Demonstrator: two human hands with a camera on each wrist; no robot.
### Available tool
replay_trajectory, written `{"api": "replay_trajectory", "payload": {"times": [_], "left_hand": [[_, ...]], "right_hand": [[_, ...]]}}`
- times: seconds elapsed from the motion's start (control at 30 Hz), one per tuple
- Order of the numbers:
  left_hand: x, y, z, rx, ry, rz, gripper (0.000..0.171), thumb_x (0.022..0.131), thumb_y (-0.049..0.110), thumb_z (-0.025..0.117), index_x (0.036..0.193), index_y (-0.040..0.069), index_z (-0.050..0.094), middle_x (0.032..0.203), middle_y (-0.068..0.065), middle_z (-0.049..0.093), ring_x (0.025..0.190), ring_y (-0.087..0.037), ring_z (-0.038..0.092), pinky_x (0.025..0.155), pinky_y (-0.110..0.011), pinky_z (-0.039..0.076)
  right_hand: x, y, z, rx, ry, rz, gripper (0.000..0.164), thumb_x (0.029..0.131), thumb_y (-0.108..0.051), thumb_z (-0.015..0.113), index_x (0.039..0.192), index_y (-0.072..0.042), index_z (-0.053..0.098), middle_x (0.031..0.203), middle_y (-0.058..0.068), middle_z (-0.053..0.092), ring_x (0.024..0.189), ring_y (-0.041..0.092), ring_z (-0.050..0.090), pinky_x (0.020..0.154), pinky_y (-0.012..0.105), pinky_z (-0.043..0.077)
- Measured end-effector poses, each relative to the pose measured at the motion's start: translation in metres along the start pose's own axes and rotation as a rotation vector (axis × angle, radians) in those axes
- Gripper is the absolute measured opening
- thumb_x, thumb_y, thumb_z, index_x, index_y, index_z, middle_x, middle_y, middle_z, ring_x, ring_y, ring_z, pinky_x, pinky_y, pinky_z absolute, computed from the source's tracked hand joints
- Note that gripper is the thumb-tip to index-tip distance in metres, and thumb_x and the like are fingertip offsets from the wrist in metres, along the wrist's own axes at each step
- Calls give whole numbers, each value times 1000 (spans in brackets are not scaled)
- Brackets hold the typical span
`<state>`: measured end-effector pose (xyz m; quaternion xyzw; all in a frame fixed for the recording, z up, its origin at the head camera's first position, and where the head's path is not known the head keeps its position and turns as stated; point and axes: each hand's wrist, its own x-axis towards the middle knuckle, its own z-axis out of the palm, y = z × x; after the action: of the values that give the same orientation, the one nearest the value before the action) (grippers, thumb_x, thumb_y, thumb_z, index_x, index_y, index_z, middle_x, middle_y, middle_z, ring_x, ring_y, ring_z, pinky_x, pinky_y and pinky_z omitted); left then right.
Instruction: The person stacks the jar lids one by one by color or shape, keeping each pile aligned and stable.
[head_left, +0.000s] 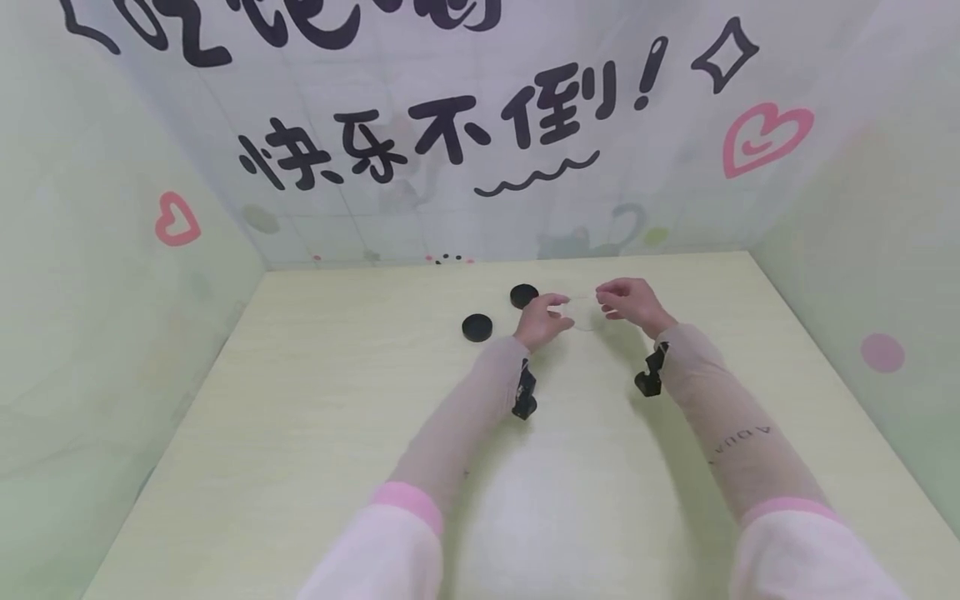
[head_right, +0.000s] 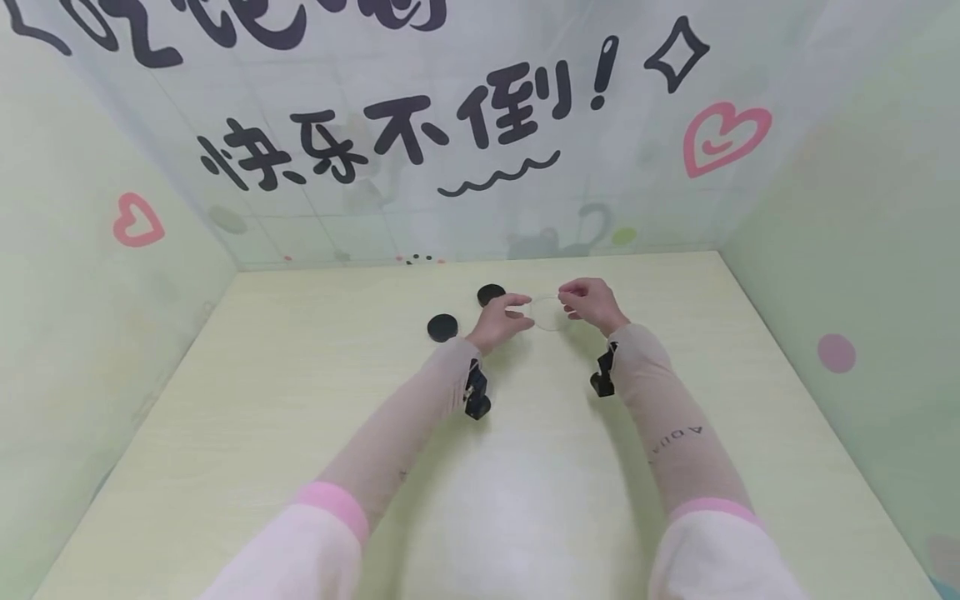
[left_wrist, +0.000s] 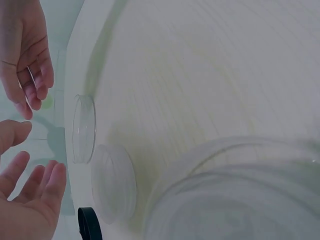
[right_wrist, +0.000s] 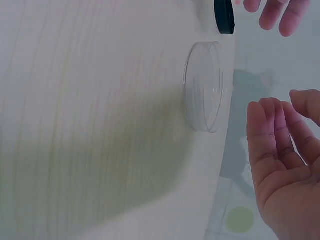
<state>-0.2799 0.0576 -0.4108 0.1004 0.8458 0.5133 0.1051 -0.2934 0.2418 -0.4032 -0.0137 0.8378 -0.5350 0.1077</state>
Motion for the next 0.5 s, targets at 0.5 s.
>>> {"api": "replay_trajectory", "payload": {"times": [0.5], "left_hand": [[18, -12, 22, -39, 21, -93, 51, 82, 16, 62, 130, 11, 44, 134, -7, 41, 116, -24, 44, 94, -32, 37]], "right_hand": [[8, 24, 4, -51, 91, 42, 51, 89, -10, 50, 131, 10, 29, 124, 31, 40, 110, 41, 43, 87, 43, 43]]}}
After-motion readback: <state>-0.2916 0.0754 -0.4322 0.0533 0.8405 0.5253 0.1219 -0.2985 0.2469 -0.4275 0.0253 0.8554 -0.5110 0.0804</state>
